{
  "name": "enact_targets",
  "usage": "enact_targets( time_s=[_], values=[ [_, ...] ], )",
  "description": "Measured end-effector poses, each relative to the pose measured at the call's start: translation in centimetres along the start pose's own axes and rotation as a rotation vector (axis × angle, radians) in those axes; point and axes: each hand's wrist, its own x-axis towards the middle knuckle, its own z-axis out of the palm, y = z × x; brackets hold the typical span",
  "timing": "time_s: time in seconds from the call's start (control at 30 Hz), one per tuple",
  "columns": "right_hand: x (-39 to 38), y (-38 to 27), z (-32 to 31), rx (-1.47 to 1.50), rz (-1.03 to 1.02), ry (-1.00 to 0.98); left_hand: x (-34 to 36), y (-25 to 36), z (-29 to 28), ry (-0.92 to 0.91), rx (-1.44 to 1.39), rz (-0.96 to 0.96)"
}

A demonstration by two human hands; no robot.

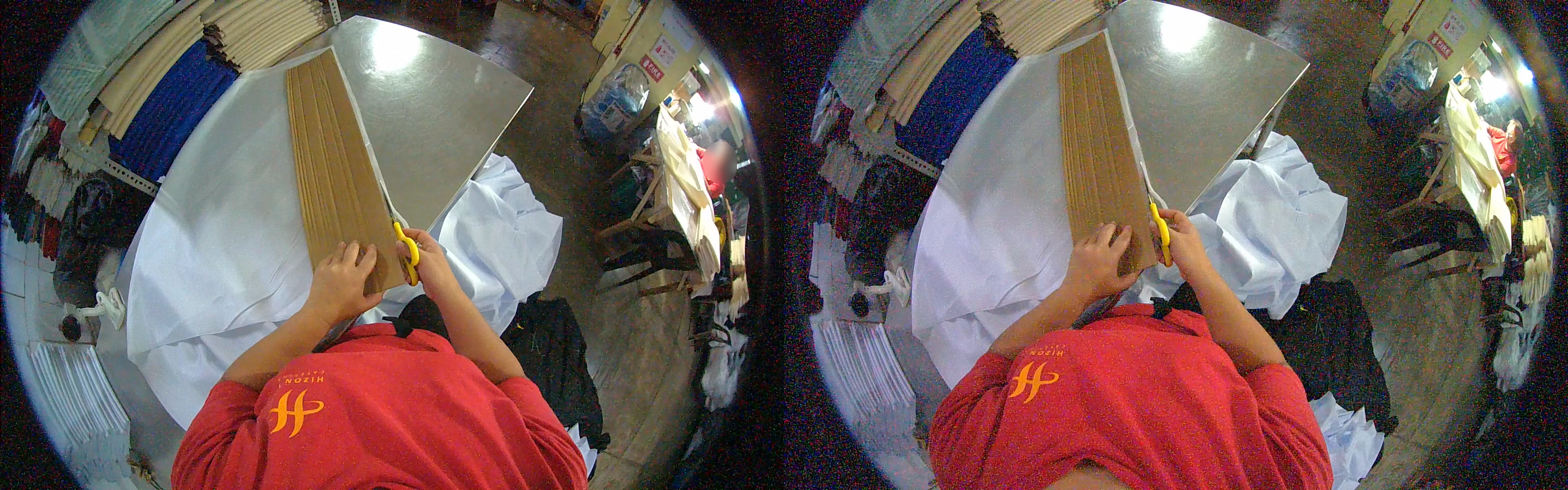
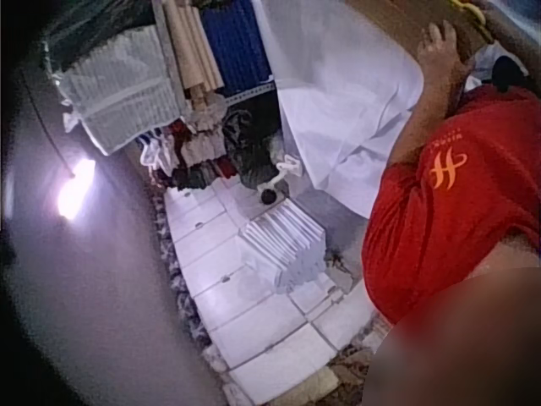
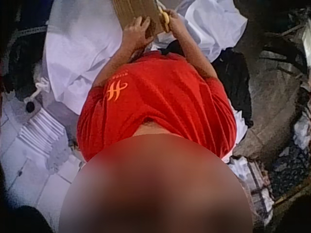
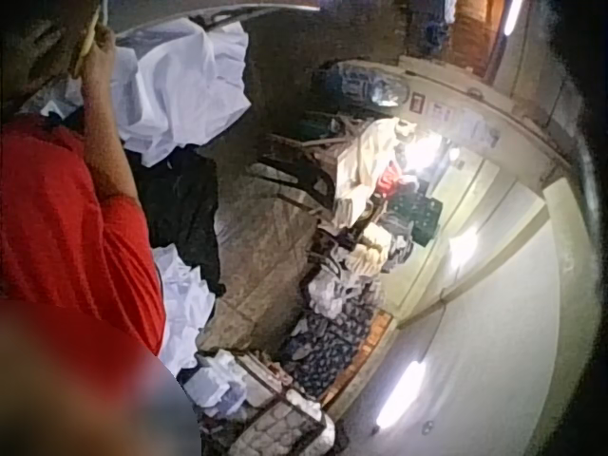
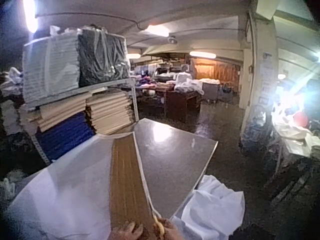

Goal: The person uses yellow-handled scissors to cut a large white sheet of fabric on a metal table. They place a long cardboard template on the fabric, align it, and cut along its edge to produce a straight piece. The person repeats this process with a second template, trimming the fabric and setting the cut pieces aside.

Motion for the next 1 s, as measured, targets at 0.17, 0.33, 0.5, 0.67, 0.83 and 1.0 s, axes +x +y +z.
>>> enact_targets(
  time_s=[0.17,0.33,0.5,0.67,0.83,1.0],
  values=[
    [0.0,0.3,0.0,-0.055,0.0,0.024,0.0,-0.1,-0.1,0.012,-0.037,0.001],
    [0.4,0.4,-0.4,-0.112,-0.001,0.001,-0.1,0.0,-0.3,-0.008,-0.017,-0.014],
    [1.0,0.0,-0.6,-0.098,0.034,0.018,-0.2,0.0,-0.6,-0.013,-0.049,-0.022],
    [1.7,-0.4,-0.2,-0.106,0.052,0.021,-0.1,0.0,-0.8,0.012,-0.033,-0.008],
    [2.3,-0.3,-0.2,-0.131,0.038,0.009,-0.1,0.1,-0.9,0.034,-0.023,-0.011],
    [2.5,0.2,0.0,-0.144,0.019,0.035,-0.1,0.1,-1.0,0.027,-0.02,-0.003]
  ],
)
